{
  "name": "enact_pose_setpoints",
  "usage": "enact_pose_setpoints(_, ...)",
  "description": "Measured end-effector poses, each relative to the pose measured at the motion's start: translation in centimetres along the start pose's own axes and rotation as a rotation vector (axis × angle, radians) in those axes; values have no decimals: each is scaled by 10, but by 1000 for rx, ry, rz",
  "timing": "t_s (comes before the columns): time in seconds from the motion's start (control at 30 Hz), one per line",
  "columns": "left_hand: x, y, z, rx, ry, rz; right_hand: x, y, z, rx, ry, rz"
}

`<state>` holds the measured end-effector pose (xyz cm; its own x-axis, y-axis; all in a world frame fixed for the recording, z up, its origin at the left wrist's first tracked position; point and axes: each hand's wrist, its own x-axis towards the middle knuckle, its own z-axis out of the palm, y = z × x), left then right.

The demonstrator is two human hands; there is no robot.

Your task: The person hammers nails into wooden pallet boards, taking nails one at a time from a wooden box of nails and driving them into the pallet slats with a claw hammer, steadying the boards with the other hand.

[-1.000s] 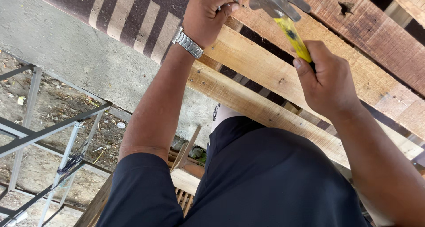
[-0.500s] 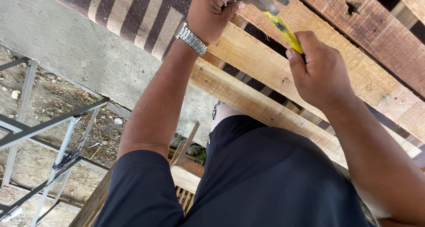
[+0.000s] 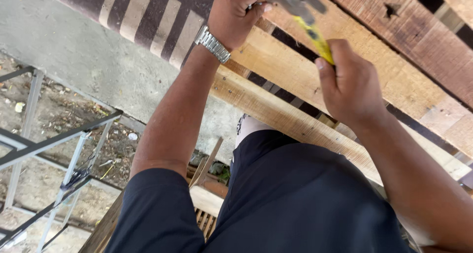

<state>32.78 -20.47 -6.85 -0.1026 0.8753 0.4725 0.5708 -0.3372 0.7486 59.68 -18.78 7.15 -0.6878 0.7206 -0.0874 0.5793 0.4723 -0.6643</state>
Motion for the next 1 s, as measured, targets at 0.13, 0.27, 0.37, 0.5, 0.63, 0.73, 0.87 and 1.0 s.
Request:
enact_pose_setpoints(0.13, -4, -12, 4, -83, -117, -258, -10, 1, -6, 39, 72, -74)
enact_pose_setpoints(0.27, -11, -34, 5, -181, -114, -691, -10, 4, -9, 75, 49, -6)
enact_pose_setpoints(0.37, -19, -48, 8, -298, -102, -519, -6, 5, -10, 78, 40, 9)
enact_pose_setpoints(0.5, -24, -60, 11, -264, -208, -606, -6, 2, -14, 52, 39, 21)
enact_pose_setpoints(0.63, -23, -64, 12, -326, -173, -450, -10, 3, -18, 15, 108, -175)
enact_pose_setpoints(0.73, -22, -60, 11, -301, -242, -627, -8, 8, -12, 51, 67, -55)
enact_pose_setpoints(0.87, -18, -55, 8, -330, -241, -571, 3, 12, 3, 21, 10, -58)
enact_pose_setpoints(1.0, -15, -56, 6, -321, -256, -577, 4, 7, 1, -35, -54, 33)
